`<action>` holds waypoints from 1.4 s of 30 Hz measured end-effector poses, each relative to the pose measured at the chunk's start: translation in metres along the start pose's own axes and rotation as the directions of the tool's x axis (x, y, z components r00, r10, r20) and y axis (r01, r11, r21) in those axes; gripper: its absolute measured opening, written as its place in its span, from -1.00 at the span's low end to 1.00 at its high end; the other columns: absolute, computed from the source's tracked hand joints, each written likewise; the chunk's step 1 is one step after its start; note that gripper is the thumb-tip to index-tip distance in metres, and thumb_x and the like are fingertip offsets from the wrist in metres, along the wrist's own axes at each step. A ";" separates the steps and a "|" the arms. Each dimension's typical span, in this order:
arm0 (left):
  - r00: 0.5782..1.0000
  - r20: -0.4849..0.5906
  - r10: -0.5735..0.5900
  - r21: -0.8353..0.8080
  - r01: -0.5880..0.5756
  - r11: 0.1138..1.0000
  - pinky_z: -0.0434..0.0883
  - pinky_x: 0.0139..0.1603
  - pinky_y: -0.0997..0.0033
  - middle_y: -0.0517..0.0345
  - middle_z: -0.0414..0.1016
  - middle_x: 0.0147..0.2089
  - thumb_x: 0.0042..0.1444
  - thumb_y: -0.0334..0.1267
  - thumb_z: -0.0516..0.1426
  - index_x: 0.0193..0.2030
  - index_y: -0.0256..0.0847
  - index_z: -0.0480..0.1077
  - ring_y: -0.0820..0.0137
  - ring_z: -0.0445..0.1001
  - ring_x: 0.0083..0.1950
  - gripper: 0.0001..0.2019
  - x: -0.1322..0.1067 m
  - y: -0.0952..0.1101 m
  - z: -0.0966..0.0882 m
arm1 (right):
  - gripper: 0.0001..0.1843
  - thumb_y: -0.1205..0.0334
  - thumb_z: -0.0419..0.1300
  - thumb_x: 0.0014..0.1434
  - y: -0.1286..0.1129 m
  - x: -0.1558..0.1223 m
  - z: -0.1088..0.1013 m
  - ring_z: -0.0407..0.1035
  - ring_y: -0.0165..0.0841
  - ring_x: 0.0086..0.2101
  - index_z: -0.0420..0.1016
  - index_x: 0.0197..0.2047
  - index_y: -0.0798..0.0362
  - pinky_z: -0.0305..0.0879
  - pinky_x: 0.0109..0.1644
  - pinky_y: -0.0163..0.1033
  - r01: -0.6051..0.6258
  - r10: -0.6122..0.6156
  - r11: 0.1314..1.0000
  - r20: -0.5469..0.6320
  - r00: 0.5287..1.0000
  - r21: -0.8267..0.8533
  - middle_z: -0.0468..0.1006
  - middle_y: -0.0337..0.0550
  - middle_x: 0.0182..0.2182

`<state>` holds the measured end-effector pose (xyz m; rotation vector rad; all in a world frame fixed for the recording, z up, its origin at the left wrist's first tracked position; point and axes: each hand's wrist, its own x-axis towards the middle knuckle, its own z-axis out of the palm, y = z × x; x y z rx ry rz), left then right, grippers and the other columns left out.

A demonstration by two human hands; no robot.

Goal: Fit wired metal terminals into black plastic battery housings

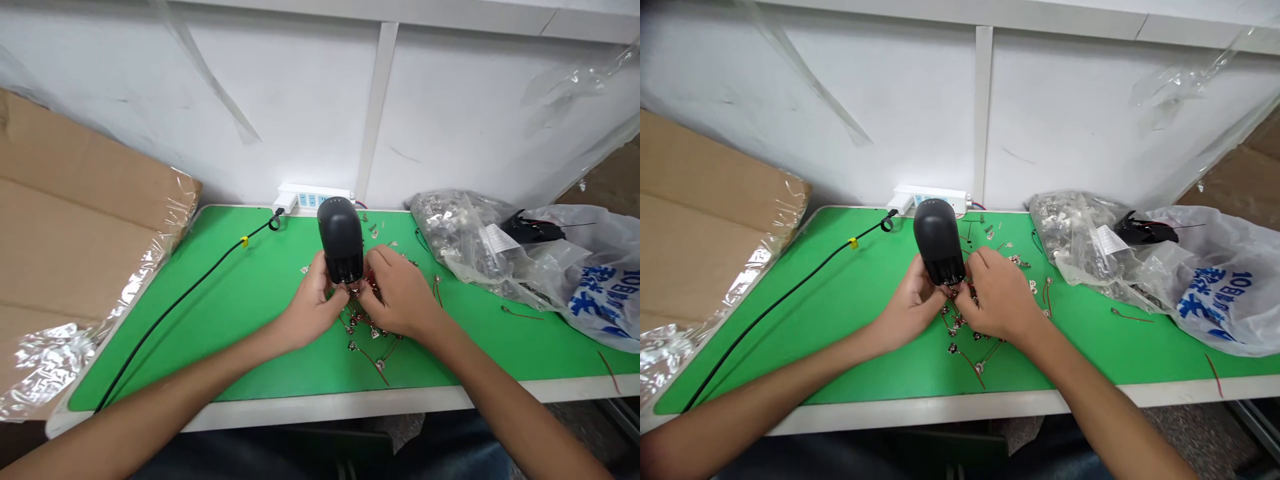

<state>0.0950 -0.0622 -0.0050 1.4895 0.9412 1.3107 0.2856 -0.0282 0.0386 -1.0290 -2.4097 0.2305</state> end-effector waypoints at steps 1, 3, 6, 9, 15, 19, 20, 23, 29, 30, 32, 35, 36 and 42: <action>1.000 0.005 0.001 0.008 -0.001 1.000 0.43 0.10 0.24 0.08 0.38 0.04 0.30 -0.36 0.19 0.24 -0.10 0.25 0.27 0.41 0.05 -0.60 0.000 0.000 0.000 | -0.90 0.18 0.09 0.32 0.000 0.000 0.002 0.32 -0.16 -0.29 0.25 -0.24 -0.03 0.17 -0.28 -0.08 0.001 -0.001 1.000 -0.001 1.000 -0.016 0.45 -0.06 -0.26; 1.000 0.011 0.002 0.015 -0.002 1.000 0.43 0.12 0.23 0.08 0.37 0.03 0.32 -0.35 0.17 0.25 -0.09 0.24 0.27 0.40 0.06 -0.60 -0.001 0.000 -0.001 | -0.89 0.16 0.08 0.33 -0.001 0.000 0.005 0.31 -0.16 -0.29 0.25 -0.24 -0.03 0.16 -0.28 -0.08 0.001 -0.001 0.999 -0.002 1.000 -0.032 0.44 -0.06 -0.27; 1.000 0.021 -0.019 0.034 0.018 0.999 0.40 0.21 0.16 0.07 0.35 0.09 0.36 -0.33 0.13 0.29 -0.06 0.21 0.24 0.38 0.12 -0.60 -0.003 0.001 -0.003 | -0.88 0.16 0.07 0.34 -0.001 -0.001 0.006 0.31 -0.16 -0.29 0.25 -0.24 -0.03 0.15 -0.28 -0.07 -0.002 0.002 0.999 0.001 1.000 -0.044 0.43 -0.07 -0.28; 0.998 0.022 -0.056 0.063 0.055 0.997 0.36 0.31 0.06 0.05 0.33 0.17 0.37 -0.32 0.10 0.37 -0.03 0.17 0.19 0.34 0.20 -0.54 -0.006 0.003 -0.005 | -0.87 0.15 0.07 0.35 -0.003 -0.001 0.006 0.30 -0.18 -0.30 0.26 -0.24 -0.02 0.14 -0.28 -0.08 -0.005 0.006 0.999 0.013 1.000 -0.053 0.42 -0.09 -0.29; 0.996 0.040 -0.081 0.096 0.076 0.992 0.32 0.36 -0.02 0.05 0.34 0.18 0.34 -0.28 0.12 0.41 -0.03 0.13 0.15 0.32 0.21 -0.47 -0.008 0.004 -0.008 | -0.87 0.16 0.06 0.35 -0.007 -0.002 0.007 0.30 -0.18 -0.30 0.25 -0.26 -0.01 0.15 -0.27 -0.07 -0.003 0.005 0.999 0.043 0.999 -0.049 0.42 -0.09 -0.29; 0.997 0.028 -0.073 0.080 0.071 0.994 0.28 0.42 -0.02 0.04 0.33 0.18 0.38 -0.21 0.15 0.42 -0.02 0.13 0.15 0.31 0.25 -0.48 -0.007 0.000 -0.007 | -0.88 0.17 0.07 0.34 -0.008 -0.002 0.006 0.31 -0.16 -0.29 0.25 -0.25 -0.02 0.16 -0.27 -0.06 -0.020 0.022 0.999 0.061 0.998 -0.032 0.43 -0.07 -0.28; 0.997 0.033 -0.073 0.067 0.071 0.995 0.28 0.43 -0.02 0.04 0.33 0.19 0.38 -0.20 0.15 0.43 -0.01 0.12 0.15 0.31 0.26 -0.47 -0.007 0.000 -0.007 | -0.88 0.18 0.07 0.34 -0.009 -0.002 0.006 0.32 -0.16 -0.29 0.25 -0.25 -0.02 0.16 -0.27 -0.06 -0.024 0.025 0.999 0.063 0.998 -0.026 0.43 -0.07 -0.28; 0.996 0.041 -0.082 0.026 0.081 0.996 0.29 0.43 -0.01 0.03 0.33 0.22 0.38 -0.19 0.17 0.45 0.00 0.09 0.16 0.33 0.28 -0.43 -0.007 0.000 -0.007 | -0.90 0.18 0.08 0.34 -0.009 -0.002 0.006 0.32 -0.15 -0.28 0.25 -0.24 -0.03 0.17 -0.28 -0.06 -0.031 0.032 0.999 0.067 0.997 -0.014 0.44 -0.06 -0.27; 0.992 0.072 -0.104 -0.034 0.107 0.994 0.35 0.38 0.02 0.03 0.35 0.21 0.41 -0.16 0.17 0.44 0.01 0.04 0.17 0.38 0.27 -0.44 -0.007 0.006 -0.003 | -0.90 0.18 0.06 0.34 -0.008 -0.002 0.006 0.32 -0.15 -0.28 0.22 -0.24 -0.03 0.16 -0.27 -0.06 -0.033 0.033 0.999 0.083 0.996 0.002 0.43 -0.07 -0.27; 0.992 0.077 -0.103 -0.047 0.107 0.993 0.37 0.36 0.03 0.03 0.36 0.20 0.41 -0.15 0.17 0.43 0.01 0.04 0.17 0.39 0.26 -0.44 -0.007 0.007 -0.003 | -0.90 0.19 0.05 0.34 -0.008 -0.002 0.005 0.31 -0.16 -0.28 0.21 -0.24 -0.03 0.16 -0.27 -0.06 -0.033 0.032 0.999 0.085 0.996 0.007 0.43 -0.07 -0.27; 0.992 0.081 -0.100 -0.065 0.105 0.992 0.38 0.34 0.05 0.04 0.38 0.19 0.40 -0.14 0.19 0.40 0.01 0.05 0.18 0.41 0.24 -0.46 -0.007 0.008 -0.001 | -0.90 0.20 0.04 0.33 -0.008 -0.002 0.005 0.31 -0.16 -0.29 0.20 -0.25 -0.04 0.15 -0.27 -0.06 -0.033 0.031 0.999 0.088 0.996 0.020 0.42 -0.08 -0.27; 0.992 0.074 -0.103 -0.059 0.107 0.992 0.39 0.34 0.08 0.04 0.38 0.19 0.41 -0.13 0.19 0.40 0.01 0.05 0.20 0.41 0.23 -0.46 -0.007 0.009 -0.001 | -0.91 0.20 0.04 0.33 -0.008 -0.003 0.006 0.31 -0.16 -0.28 0.18 -0.24 -0.04 0.17 -0.26 -0.05 -0.038 0.035 0.999 0.092 0.995 0.030 0.42 -0.09 -0.27; 0.992 0.073 -0.106 -0.056 0.110 0.992 0.39 0.33 0.08 0.04 0.38 0.19 0.41 -0.12 0.19 0.41 0.01 0.06 0.20 0.41 0.22 -0.46 -0.008 0.009 -0.001 | -0.91 0.20 0.05 0.33 -0.007 -0.003 0.006 0.31 -0.16 -0.28 0.19 -0.24 -0.04 0.17 -0.26 -0.05 -0.040 0.037 0.999 0.093 0.995 0.031 0.42 -0.09 -0.27; 0.992 0.068 -0.107 -0.059 0.111 0.992 0.40 0.31 0.11 0.07 0.38 0.16 0.41 -0.13 0.19 0.41 0.02 0.08 0.20 0.40 0.23 -0.46 -0.008 0.008 -0.002 | -0.88 0.18 0.06 0.35 -0.008 -0.003 0.005 0.31 -0.16 -0.29 0.18 -0.24 -0.04 0.16 -0.28 -0.06 -0.045 0.041 0.998 0.102 0.994 0.039 0.42 -0.09 -0.27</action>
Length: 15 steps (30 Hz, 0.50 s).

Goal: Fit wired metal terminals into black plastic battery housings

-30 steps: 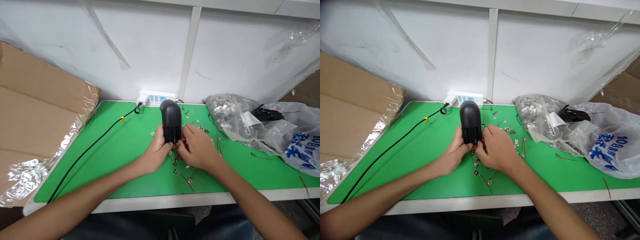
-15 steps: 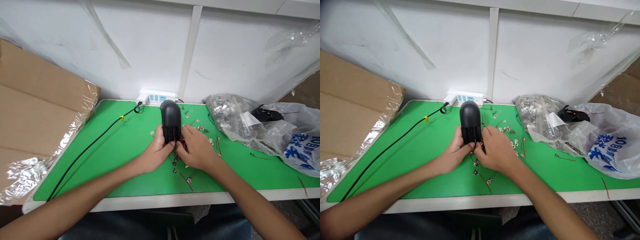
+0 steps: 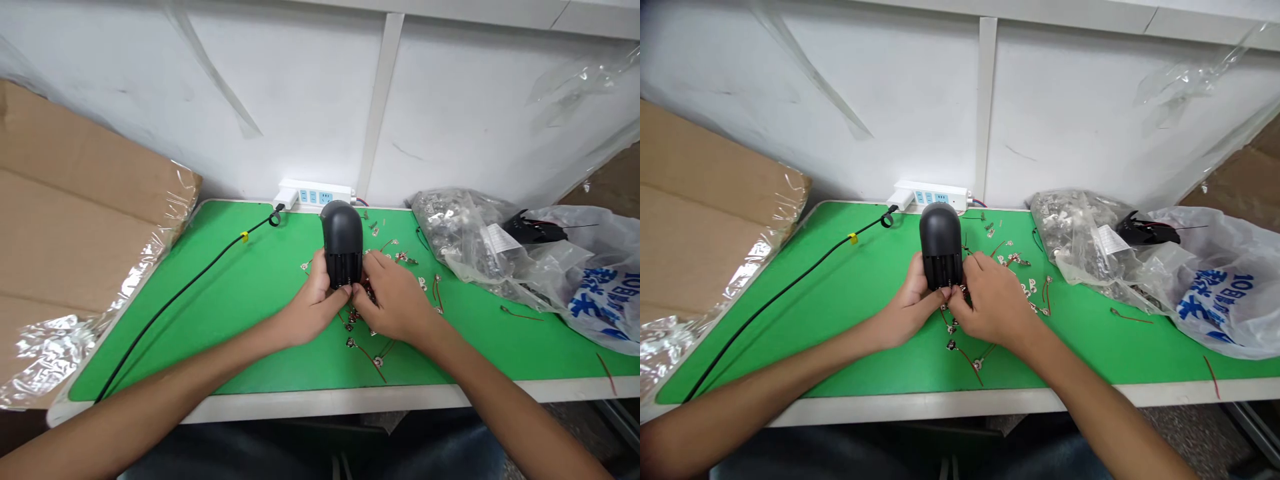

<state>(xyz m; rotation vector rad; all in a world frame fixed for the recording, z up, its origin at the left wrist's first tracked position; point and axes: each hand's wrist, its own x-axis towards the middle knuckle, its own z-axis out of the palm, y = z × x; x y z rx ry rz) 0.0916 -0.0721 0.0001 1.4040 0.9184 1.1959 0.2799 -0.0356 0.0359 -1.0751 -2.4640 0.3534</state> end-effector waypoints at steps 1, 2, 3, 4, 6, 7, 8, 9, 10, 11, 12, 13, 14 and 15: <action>1.000 -0.005 0.002 -0.005 -0.002 1.000 0.40 0.31 0.11 0.07 0.38 0.16 0.40 -0.14 0.19 0.42 0.03 0.08 0.20 0.40 0.23 -0.46 0.000 0.000 0.000 | -0.88 0.18 0.06 0.35 0.000 0.000 0.000 0.32 -0.16 -0.28 0.18 -0.24 -0.04 0.16 -0.28 -0.06 -0.004 0.004 1.000 0.002 1.000 0.005 0.42 -0.09 -0.27; 1.000 -0.010 0.003 -0.011 -0.003 1.000 0.40 0.32 0.11 0.07 0.38 0.16 0.40 -0.15 0.20 0.42 0.03 0.08 0.19 0.40 0.23 -0.45 0.000 0.001 0.000 | -0.89 0.18 0.06 0.35 -0.001 0.000 0.000 0.32 -0.16 -0.28 0.19 -0.23 -0.04 0.16 -0.29 -0.06 -0.008 0.008 1.000 0.004 1.000 0.009 0.42 -0.09 -0.26; 1.000 -0.017 0.004 -0.017 -0.004 1.000 0.40 0.32 0.10 0.07 0.38 0.16 0.39 -0.15 0.20 0.42 0.03 0.09 0.19 0.40 0.23 -0.44 0.000 0.001 0.001 | -0.89 0.18 0.06 0.35 -0.001 0.000 0.000 0.32 -0.16 -0.29 0.19 -0.23 -0.04 0.16 -0.29 -0.07 -0.012 0.012 1.000 0.006 1.000 0.014 0.42 -0.09 -0.26; 1.000 -0.021 0.002 -0.024 -0.003 1.000 0.40 0.33 0.09 0.07 0.39 0.16 0.38 -0.16 0.21 0.42 0.03 0.09 0.17 0.40 0.24 -0.44 0.000 0.001 0.001 | -0.89 0.19 0.06 0.35 -0.001 0.000 0.000 0.32 -0.16 -0.29 0.19 -0.23 -0.05 0.15 -0.29 -0.07 -0.013 0.013 1.000 0.007 1.000 0.017 0.42 -0.09 -0.26; 1.000 -0.026 -0.005 -0.040 0.004 0.999 0.39 0.35 0.07 0.07 0.40 0.17 0.36 -0.18 0.23 0.43 0.04 0.10 0.15 0.39 0.27 -0.41 0.000 0.003 0.001 | -0.89 0.19 0.05 0.35 -0.001 0.001 0.000 0.32 -0.16 -0.29 0.18 -0.23 -0.05 0.15 -0.29 -0.07 -0.014 0.013 1.000 0.015 1.000 0.025 0.42 -0.09 -0.26; 1.000 -0.023 -0.011 -0.054 0.010 0.999 0.38 0.36 0.06 0.07 0.40 0.17 0.36 -0.19 0.24 0.43 0.04 0.10 0.14 0.39 0.28 -0.41 0.000 0.003 0.001 | -0.89 0.19 0.05 0.36 -0.002 0.000 0.000 0.32 -0.17 -0.29 0.18 -0.23 -0.05 0.16 -0.29 -0.07 -0.014 0.013 0.999 0.024 1.000 0.032 0.42 -0.09 -0.25; 1.000 -0.019 -0.018 -0.070 0.017 0.997 0.38 0.37 0.05 0.07 0.40 0.18 0.36 -0.19 0.24 0.43 0.04 0.10 0.14 0.38 0.29 -0.41 0.000 0.003 0.001 | -0.89 0.19 0.05 0.36 -0.002 0.000 0.000 0.32 -0.17 -0.29 0.17 -0.23 -0.05 0.16 -0.28 -0.06 -0.014 0.012 0.999 0.035 0.999 0.039 0.42 -0.10 -0.25; 1.000 -0.014 -0.026 -0.086 0.025 0.996 0.38 0.38 0.05 0.07 0.40 0.19 0.35 -0.20 0.24 0.43 0.04 0.11 0.14 0.38 0.30 -0.41 0.000 0.004 0.002 | -0.89 0.19 0.04 0.36 -0.002 0.000 0.000 0.32 -0.17 -0.29 0.18 -0.23 -0.04 0.17 -0.27 -0.06 -0.014 0.012 0.999 0.044 0.999 0.046 0.42 -0.10 -0.25; 0.999 -0.012 -0.032 -0.101 0.031 0.994 0.38 0.38 0.05 0.07 0.40 0.21 0.35 -0.20 0.24 0.42 0.05 0.12 0.14 0.37 0.32 -0.41 0.000 0.004 0.002 | -0.90 0.20 0.05 0.36 -0.001 0.000 0.000 0.32 -0.17 -0.29 0.18 -0.22 -0.04 0.18 -0.27 -0.06 -0.016 0.013 0.999 0.050 0.999 0.052 0.42 -0.10 -0.25; 0.999 -0.014 -0.036 -0.112 0.034 0.993 0.38 0.39 0.06 0.07 0.40 0.23 0.34 -0.21 0.24 0.42 0.05 0.13 0.13 0.36 0.33 -0.42 0.000 0.004 0.002 | -0.90 0.21 0.05 0.36 -0.001 0.001 0.000 0.32 -0.17 -0.29 0.18 -0.22 -0.04 0.19 -0.26 -0.06 -0.018 0.015 0.998 0.051 0.999 0.058 0.42 -0.10 -0.25; 0.999 -0.018 -0.039 -0.118 0.037 0.992 0.36 0.40 0.06 0.07 0.39 0.25 0.34 -0.21 0.24 0.42 0.05 0.13 0.13 0.35 0.34 -0.42 0.000 0.004 0.003 | -0.90 0.22 0.05 0.36 -0.001 0.001 0.000 0.32 -0.17 -0.29 0.18 -0.22 -0.04 0.19 -0.26 -0.06 -0.019 0.016 0.998 0.049 0.999 0.064 0.42 -0.10 -0.25; 0.999 -0.024 -0.042 -0.120 0.039 0.992 0.35 0.42 0.07 0.06 0.38 0.26 0.33 -0.22 0.24 0.42 0.04 0.13 0.14 0.34 0.36 -0.41 0.001 0.004 0.003 | -0.90 0.22 0.05 0.35 -0.001 0.001 0.001 0.32 -0.18 -0.30 0.17 -0.23 -0.04 0.19 -0.26 -0.06 -0.020 0.017 0.997 0.045 0.999 0.069 0.42 -0.11 -0.25; 0.999 -0.028 -0.046 -0.119 0.043 0.992 0.33 0.43 0.08 0.06 0.37 0.27 0.32 -0.23 0.24 0.42 0.04 0.13 0.14 0.32 0.37 -0.40 0.001 0.004 0.004 | -0.89 0.23 0.05 0.35 0.000 0.002 0.001 0.32 -0.18 -0.30 0.16 -0.23 -0.04 0.18 -0.27 -0.07 -0.021 0.018 0.997 0.043 0.999 0.075 0.41 -0.11 -0.26; 0.998 -0.031 -0.050 -0.118 0.046 0.992 0.32 0.44 0.08 0.06 0.36 0.28 0.33 -0.23 0.24 0.42 0.03 0.12 0.14 0.31 0.38 -0.41 0.001 0.003 0.004 | -0.89 0.23 0.05 0.35 0.000 0.002 0.002 0.31 -0.19 -0.31 0.16 -0.24 -0.05 0.17 -0.28 -0.08 -0.023 0.020 0.996 0.040 0.999 0.082 0.41 -0.12 -0.26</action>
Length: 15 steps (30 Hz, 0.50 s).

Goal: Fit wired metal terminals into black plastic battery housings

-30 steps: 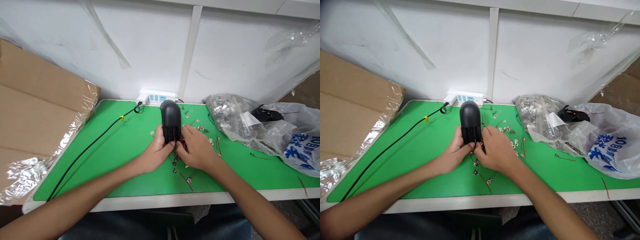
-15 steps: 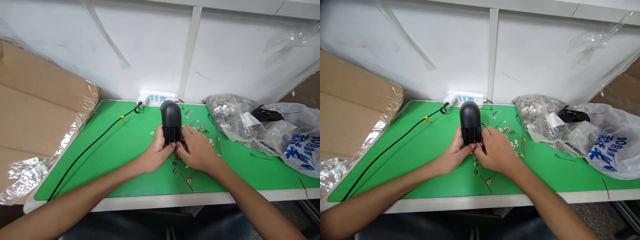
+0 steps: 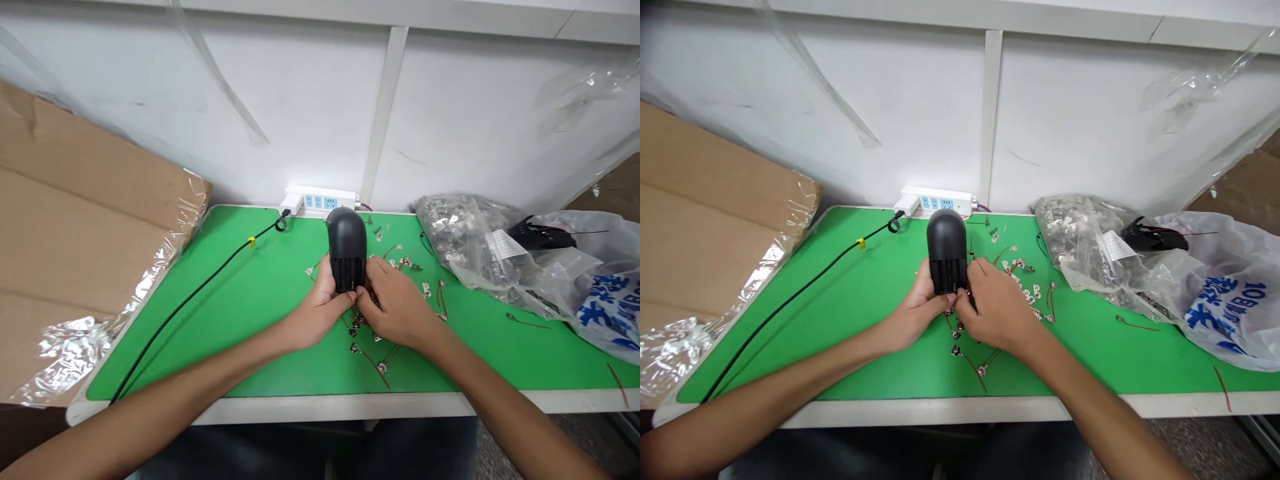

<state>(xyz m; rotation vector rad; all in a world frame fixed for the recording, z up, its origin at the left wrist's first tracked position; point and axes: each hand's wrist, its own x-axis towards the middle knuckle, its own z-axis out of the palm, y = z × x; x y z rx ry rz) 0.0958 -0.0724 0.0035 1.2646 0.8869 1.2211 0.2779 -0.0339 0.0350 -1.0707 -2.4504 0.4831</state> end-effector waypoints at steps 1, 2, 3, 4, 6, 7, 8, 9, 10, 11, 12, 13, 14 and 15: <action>1.000 -0.001 -0.004 -0.001 0.004 1.000 0.31 0.44 0.08 0.06 0.35 0.27 0.33 -0.24 0.23 0.41 0.03 0.13 0.15 0.31 0.38 -0.42 0.000 -0.001 0.000 | -0.88 0.24 0.05 0.35 0.001 0.001 0.000 0.30 -0.20 -0.31 0.15 -0.25 -0.05 0.16 -0.29 -0.09 -0.003 0.003 1.000 -0.002 1.000 0.009 0.41 -0.13 -0.27; 1.000 -0.001 -0.008 -0.006 0.008 1.000 0.32 0.43 0.08 0.06 0.35 0.27 0.33 -0.24 0.23 0.40 0.02 0.13 0.16 0.32 0.37 -0.43 0.001 -0.001 0.000 | -0.88 0.24 0.06 0.35 0.001 0.001 0.000 0.30 -0.20 -0.32 0.15 -0.25 -0.05 0.16 -0.30 -0.10 -0.009 0.009 1.000 -0.006 1.000 0.021 0.41 -0.13 -0.27; 1.000 0.002 -0.014 -0.017 0.014 1.000 0.34 0.41 0.10 0.07 0.36 0.25 0.33 -0.24 0.23 0.39 0.02 0.14 0.18 0.33 0.35 -0.44 0.001 -0.001 0.000 | -0.87 0.24 0.06 0.34 0.003 0.002 0.000 0.29 -0.21 -0.32 0.15 -0.26 -0.05 0.15 -0.30 -0.11 -0.017 0.017 0.999 -0.011 1.000 0.035 0.41 -0.14 -0.28; 1.000 0.005 -0.023 -0.028 0.023 0.999 0.37 0.36 0.12 0.08 0.38 0.22 0.33 -0.24 0.23 0.37 0.02 0.14 0.20 0.36 0.30 -0.45 0.002 -0.001 -0.001 | -0.86 0.24 0.06 0.34 0.004 0.002 0.000 0.29 -0.22 -0.33 0.16 -0.27 -0.05 0.15 -0.30 -0.12 -0.027 0.029 0.998 -0.017 0.999 0.058 0.40 -0.15 -0.28; 0.999 0.019 -0.048 -0.042 0.049 0.998 0.43 0.22 0.21 0.11 0.41 0.13 0.34 -0.22 0.23 0.35 0.01 0.15 0.27 0.43 0.15 -0.49 0.004 0.001 -0.003 | -0.85 0.22 0.06 0.36 0.008 0.004 -0.003 0.29 -0.24 -0.33 0.18 -0.29 -0.05 0.17 -0.27 -0.14 -0.048 0.051 0.989 -0.023 0.998 0.142 0.41 -0.18 -0.30; 0.998 0.031 -0.057 -0.040 0.058 0.998 0.44 0.15 0.26 0.13 0.43 0.09 0.35 -0.20 0.24 0.33 0.01 0.16 0.30 0.45 0.08 -0.50 0.006 0.003 -0.005 | -0.84 0.20 0.05 0.38 0.010 0.005 -0.004 0.30 -0.24 -0.32 0.20 -0.28 -0.05 0.19 -0.25 -0.14 -0.056 0.063 0.978 -0.027 0.998 0.200 0.42 -0.19 -0.30; 0.998 0.039 -0.058 -0.031 0.059 0.998 0.43 0.10 0.30 0.13 0.44 0.07 0.35 -0.18 0.25 0.32 0.00 0.18 0.32 0.45 0.03 -0.51 0.008 0.006 -0.007 | -0.83 0.18 0.05 0.40 0.013 0.006 -0.007 0.32 -0.24 -0.30 0.23 -0.27 -0.04 0.21 -0.22 -0.14 -0.065 0.078 0.963 -0.038 0.996 0.262 0.43 -0.20 -0.31; 0.997 0.047 -0.055 -0.018 0.056 0.998 0.42 0.06 0.32 0.12 0.46 0.06 0.35 -0.17 0.27 0.31 -0.02 0.19 0.33 0.46 0.01 -0.51 0.010 0.010 -0.010 | -0.82 0.14 0.04 0.43 0.016 0.007 -0.009 0.33 -0.25 -0.29 0.27 -0.25 -0.04 0.23 -0.19 -0.15 -0.074 0.098 0.943 -0.057 0.994 0.324 0.45 -0.22 -0.31; 0.997 0.055 -0.046 -0.007 0.047 0.999 0.41 0.05 0.34 0.10 0.47 0.06 0.34 -0.16 0.28 0.31 -0.04 0.20 0.33 0.46 0.01 -0.50 0.013 0.014 -0.013 | -0.80 0.10 0.03 0.45 0.019 0.008 -0.012 0.35 -0.25 -0.28 0.30 -0.23 -0.04 0.24 -0.16 -0.15 -0.084 0.125 0.922 -0.087 0.988 0.378 0.46 -0.22 -0.31; 0.997 0.063 -0.035 0.003 0.035 0.999 0.41 0.05 0.34 0.06 0.49 0.07 0.33 -0.15 0.29 0.33 -0.06 0.20 0.32 0.47 0.03 -0.48 0.016 0.019 -0.016 | -0.76 0.05 0.02 0.47 0.022 0.009 -0.016 0.35 -0.25 -0.27 0.32 -0.21 -0.04 0.24 -0.14 -0.15 -0.094 0.161 0.902 -0.128 0.979 0.422 0.47 -0.23 -0.30; 0.997 0.067 -0.023 0.010 0.023 1.000 0.40 0.04 0.35 0.03 0.51 0.07 0.32 -0.14 0.31 0.35 -0.08 0.20 0.31 0.48 0.03 -0.45 0.019 0.023 -0.019 | -0.72 0.00 0.01 0.49 0.026 0.010 -0.019 0.36 -0.24 -0.26 0.35 -0.20 -0.04 0.25 -0.12 -0.14 -0.105 0.203 0.882 -0.171 0.964 0.459 0.49 -0.22 -0.30; 0.998 0.066 -0.016 0.016 0.015 1.000 0.40 0.01 0.36 0.02 0.53 0.06 0.31 -0.13 0.31 0.37 -0.09 0.19 0.31 0.49 0.01 -0.41 0.022 0.028 -0.023 | -0.69 -0.05 0.01 0.49 0.029 0.010 -0.022 0.37 -0.24 -0.24 0.36 -0.19 -0.04 0.26 -0.11 -0.14 -0.116 0.248 0.862 -0.211 0.945 0.494 0.50 -0.22 -0.28; 0.998 0.060 -0.011 0.023 0.009 1.000 0.39 -0.03 0.37 0.02 0.56 0.02 0.30 -0.11 0.33 0.39 -0.10 0.18 0.32 0.50 -0.03 -0.38 0.025 0.033 -0.027 | -0.66 -0.08 0.00 0.50 0.033 0.011 -0.024 0.39 -0.23 -0.22 0.38 -0.19 -0.05 0.27 -0.10 -0.14 -0.129 0.295 0.840 -0.243 0.924 0.528 0.51 -0.20 -0.26; 0.999 0.041 -0.004 0.031 0.003 1.000 0.38 -0.08 0.40 0.03 0.58 -0.02 0.28 -0.10 0.34 0.39 -0.12 0.20 0.34 0.50 -0.09 -0.36 0.027 0.037 -0.032 | -0.64 -0.12 0.01 0.49 0.036 0.012 -0.026 0.41 -0.21 -0.20 0.40 -0.17 -0.05 0.28 -0.09 -0.14 -0.141 0.339 0.815 -0.265 0.902 0.561 0.53 -0.19 -0.24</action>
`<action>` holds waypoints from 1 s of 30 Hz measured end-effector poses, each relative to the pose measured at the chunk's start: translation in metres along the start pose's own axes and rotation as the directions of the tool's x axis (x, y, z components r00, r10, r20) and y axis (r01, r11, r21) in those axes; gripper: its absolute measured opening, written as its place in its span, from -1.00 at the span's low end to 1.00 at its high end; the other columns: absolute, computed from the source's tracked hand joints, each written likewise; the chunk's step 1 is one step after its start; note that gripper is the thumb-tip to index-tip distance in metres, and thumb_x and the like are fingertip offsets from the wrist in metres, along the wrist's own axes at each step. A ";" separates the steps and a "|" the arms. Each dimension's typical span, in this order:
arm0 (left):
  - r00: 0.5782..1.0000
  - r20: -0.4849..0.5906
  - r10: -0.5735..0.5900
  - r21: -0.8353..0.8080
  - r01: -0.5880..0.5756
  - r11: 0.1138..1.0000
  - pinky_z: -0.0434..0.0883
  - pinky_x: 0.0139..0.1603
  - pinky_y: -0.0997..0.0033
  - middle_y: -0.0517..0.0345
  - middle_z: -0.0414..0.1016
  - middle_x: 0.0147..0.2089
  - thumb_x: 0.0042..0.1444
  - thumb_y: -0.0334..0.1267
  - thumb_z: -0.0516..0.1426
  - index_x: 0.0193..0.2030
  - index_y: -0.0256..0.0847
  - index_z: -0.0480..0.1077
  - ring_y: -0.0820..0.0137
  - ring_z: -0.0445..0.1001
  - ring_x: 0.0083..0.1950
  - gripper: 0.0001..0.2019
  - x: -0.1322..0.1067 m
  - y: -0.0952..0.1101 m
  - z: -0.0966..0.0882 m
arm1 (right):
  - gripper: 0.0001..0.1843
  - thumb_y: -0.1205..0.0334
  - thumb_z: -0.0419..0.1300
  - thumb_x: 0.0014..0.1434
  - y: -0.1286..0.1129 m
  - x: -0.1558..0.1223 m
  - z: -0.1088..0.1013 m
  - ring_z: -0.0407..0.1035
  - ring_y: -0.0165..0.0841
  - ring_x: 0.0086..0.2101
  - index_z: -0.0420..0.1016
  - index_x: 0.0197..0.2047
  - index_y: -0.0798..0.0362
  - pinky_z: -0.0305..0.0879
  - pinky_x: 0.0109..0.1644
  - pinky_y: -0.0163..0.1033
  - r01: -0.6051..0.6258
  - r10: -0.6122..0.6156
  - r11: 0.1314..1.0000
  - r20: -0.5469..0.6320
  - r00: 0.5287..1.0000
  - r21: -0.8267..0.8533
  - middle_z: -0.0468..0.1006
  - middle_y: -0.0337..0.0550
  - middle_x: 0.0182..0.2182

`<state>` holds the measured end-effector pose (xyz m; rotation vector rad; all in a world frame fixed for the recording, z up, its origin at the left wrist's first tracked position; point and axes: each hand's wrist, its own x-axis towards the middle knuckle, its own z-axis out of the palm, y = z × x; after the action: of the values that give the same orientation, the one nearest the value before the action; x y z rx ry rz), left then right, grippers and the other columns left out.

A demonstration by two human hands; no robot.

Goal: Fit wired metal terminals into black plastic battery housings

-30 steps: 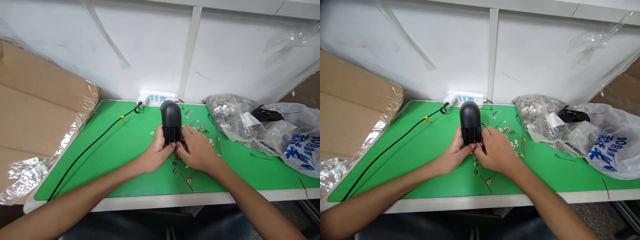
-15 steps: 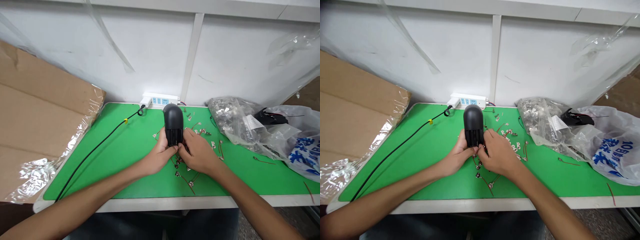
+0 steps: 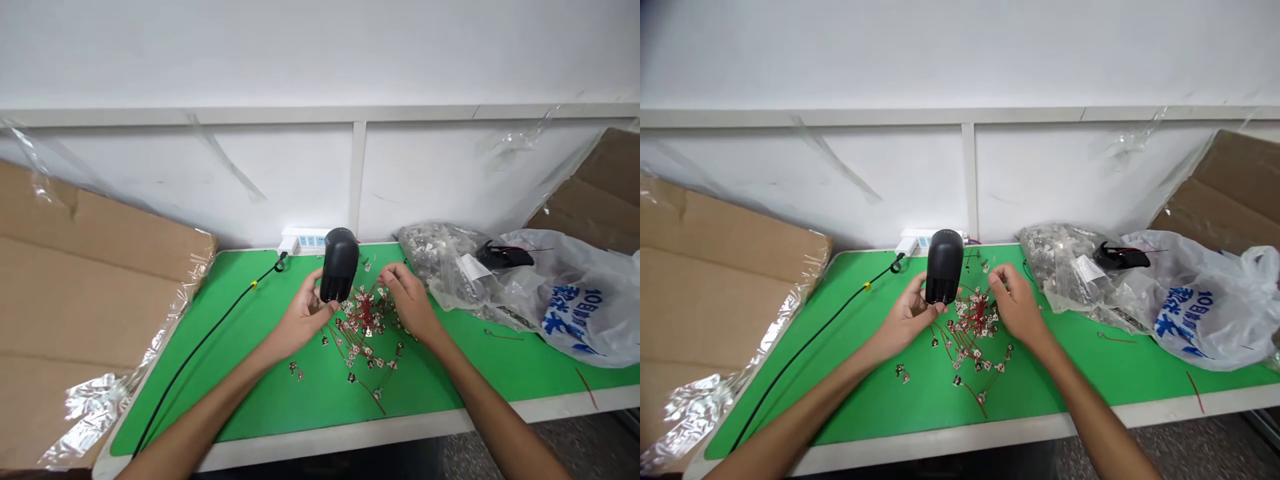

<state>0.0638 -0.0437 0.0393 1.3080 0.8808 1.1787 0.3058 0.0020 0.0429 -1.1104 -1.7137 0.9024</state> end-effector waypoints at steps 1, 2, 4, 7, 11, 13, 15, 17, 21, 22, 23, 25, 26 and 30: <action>1.000 -0.029 0.005 0.012 -0.005 1.000 0.37 -0.13 0.42 0.06 0.59 -0.07 0.26 -0.10 0.36 0.38 -0.13 0.24 0.37 0.50 -0.15 -0.36 0.002 0.005 -0.005 | -0.63 -0.14 0.02 0.48 0.002 0.002 -0.002 0.43 -0.20 -0.17 0.41 -0.16 -0.05 0.29 -0.08 -0.13 -0.029 0.030 0.999 -0.040 0.999 0.033 0.55 -0.17 -0.22; 0.998 -0.063 0.006 0.028 -0.004 1.000 0.35 -0.17 0.44 0.09 0.59 -0.13 0.24 -0.09 0.38 0.36 -0.15 0.29 0.39 0.48 -0.20 -0.37 0.003 0.009 -0.010 | -0.62 -0.17 0.03 0.47 0.004 0.004 -0.004 0.44 -0.18 -0.14 0.42 -0.14 -0.06 0.31 -0.07 -0.12 -0.053 0.058 0.996 -0.075 0.996 0.066 0.57 -0.16 -0.20; 0.990 -0.142 0.011 0.056 -0.003 0.998 0.34 -0.23 0.45 0.14 0.58 -0.24 0.22 -0.05 0.39 0.31 -0.17 0.41 0.41 0.45 -0.28 -0.42 0.006 0.019 -0.020 | -0.60 -0.20 0.05 0.45 0.010 0.007 -0.006 0.46 -0.15 -0.12 0.43 -0.12 -0.06 0.34 -0.03 -0.09 -0.087 0.104 0.987 -0.121 0.987 0.135 0.58 -0.14 -0.19; 0.962 -0.269 0.042 0.029 -0.035 0.999 0.38 -0.24 0.44 0.11 0.59 -0.22 0.24 0.02 0.36 0.27 -0.15 0.51 0.42 0.44 -0.30 -0.48 0.011 0.034 -0.027 | -0.58 -0.23 0.03 0.45 0.019 0.011 -0.007 0.49 -0.14 -0.11 0.43 -0.11 -0.06 0.38 0.00 -0.05 -0.125 0.168 0.955 -0.144 0.975 0.267 0.58 -0.12 -0.17; 0.914 -0.403 0.052 -0.124 -0.111 0.986 0.45 -0.23 0.46 0.05 0.61 -0.08 0.23 0.06 0.35 0.17 -0.16 0.59 0.42 0.46 -0.26 -0.53 0.021 0.049 -0.020 | -0.55 -0.24 0.00 0.46 0.024 0.013 -0.006 0.49 -0.16 -0.16 0.45 -0.14 -0.05 0.38 -0.04 -0.05 -0.093 0.148 0.920 -0.116 0.982 0.381 0.56 -0.12 -0.21; 0.917 -0.397 -0.033 -0.177 -0.042 0.983 0.41 -0.35 0.50 0.14 0.54 -0.26 0.22 0.09 0.34 0.15 -0.17 0.59 0.46 0.42 -0.36 -0.52 0.024 0.051 -0.011 | -0.53 -0.24 -0.01 0.46 0.020 0.012 -0.006 0.47 -0.18 -0.21 0.46 -0.18 -0.04 0.37 -0.08 -0.08 -0.078 0.108 0.910 -0.053 0.993 0.408 0.55 -0.14 -0.27; 0.937 -0.311 -0.158 -0.192 0.100 0.976 0.31 -0.47 0.53 0.24 0.42 -0.40 0.22 0.12 0.33 0.14 -0.17 0.58 0.50 0.33 -0.48 -0.51 0.025 0.047 -0.001 | -0.48 -0.24 -0.06 0.48 0.013 0.008 -0.004 0.44 -0.20 -0.27 0.46 -0.21 -0.03 0.34 -0.14 -0.11 -0.078 0.064 0.910 0.046 0.997 0.407 0.54 -0.14 -0.33; 0.952 -0.184 -0.246 -0.184 0.212 0.960 0.29 -0.47 0.52 0.25 0.41 -0.42 0.22 0.14 0.32 0.06 -0.20 0.58 0.49 0.34 -0.48 -0.52 0.024 0.038 0.009 | -0.47 -0.19 -0.09 0.50 0.004 0.003 -0.001 0.40 -0.24 -0.32 0.47 -0.25 -0.01 0.30 -0.18 -0.15 -0.083 0.023 0.929 0.167 0.986 0.361 0.53 -0.15 -0.36; 0.960 -0.059 -0.272 -0.134 0.263 0.955 0.35 -0.32 0.50 0.22 0.47 -0.34 0.24 0.10 0.31 -0.09 -0.22 0.51 0.45 0.42 -0.36 -0.61 0.022 0.013 0.026 | -0.67 0.11 -0.01 0.44 -0.005 -0.005 0.010 0.36 -0.29 -0.34 0.42 -0.33 0.00 0.22 -0.21 -0.19 -0.055 -0.002 0.985 0.325 0.946 0.165 0.48 -0.20 -0.40; 0.960 -0.045 -0.276 -0.115 0.269 0.956 0.34 -0.30 0.50 0.23 0.45 -0.34 0.24 0.09 0.32 -0.11 -0.21 0.48 0.45 0.41 -0.35 -0.62 0.022 0.007 0.029 | -0.70 0.17 -0.01 0.41 -0.005 -0.006 0.013 0.34 -0.30 -0.36 0.38 -0.36 0.00 0.19 -0.24 -0.20 -0.054 0.008 0.990 0.337 0.942 0.129 0.46 -0.22 -0.43; 0.959 -0.033 -0.280 -0.094 0.276 0.957 0.33 -0.30 0.50 0.26 0.43 -0.35 0.24 0.08 0.32 -0.13 -0.20 0.44 0.46 0.40 -0.35 -0.63 0.021 0.002 0.031 | -0.71 0.20 -0.02 0.39 -0.004 -0.007 0.016 0.32 -0.31 -0.39 0.33 -0.39 -0.01 0.16 -0.27 -0.20 -0.063 0.024 0.993 0.343 0.939 0.103 0.43 -0.24 -0.46; 0.959 -0.017 -0.283 -0.054 0.282 0.958 0.30 -0.30 0.51 0.30 0.39 -0.38 0.25 0.07 0.31 -0.17 -0.18 0.39 0.47 0.36 -0.37 -0.64 0.021 -0.005 0.034 | -0.71 0.25 -0.03 0.36 0.000 -0.007 0.021 0.26 -0.33 -0.43 0.22 -0.44 -0.03 0.08 -0.31 -0.21 -0.086 0.060 0.994 0.337 0.940 0.063 0.35 -0.28 -0.51; 0.960 -0.015 -0.280 -0.035 0.280 0.959 0.28 -0.32 0.51 0.31 0.37 -0.39 0.26 0.07 0.30 -0.17 -0.18 0.37 0.47 0.34 -0.38 -0.64 0.021 -0.007 0.035 | -0.70 0.26 -0.03 0.34 0.001 -0.008 0.023 0.23 -0.34 -0.45 0.18 -0.46 -0.03 0.05 -0.33 -0.21 -0.096 0.075 0.994 0.330 0.941 0.048 0.32 -0.29 -0.53; 0.964 -0.046 -0.263 0.035 0.265 0.964 0.19 -0.38 0.53 0.34 0.34 -0.42 0.28 0.07 0.28 -0.20 -0.20 0.36 0.50 0.25 -0.43 -0.64 0.021 -0.009 0.036 | -0.70 0.27 0.00 0.32 0.003 -0.008 0.025 0.19 -0.35 -0.47 0.17 -0.48 -0.03 0.00 -0.35 -0.22 -0.123 0.104 0.992 0.325 0.940 0.038 0.29 -0.32 -0.56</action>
<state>0.1050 -0.0310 0.0379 1.1601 1.0783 0.9849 0.2853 -0.0070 0.0294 -1.0759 -1.8855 1.2564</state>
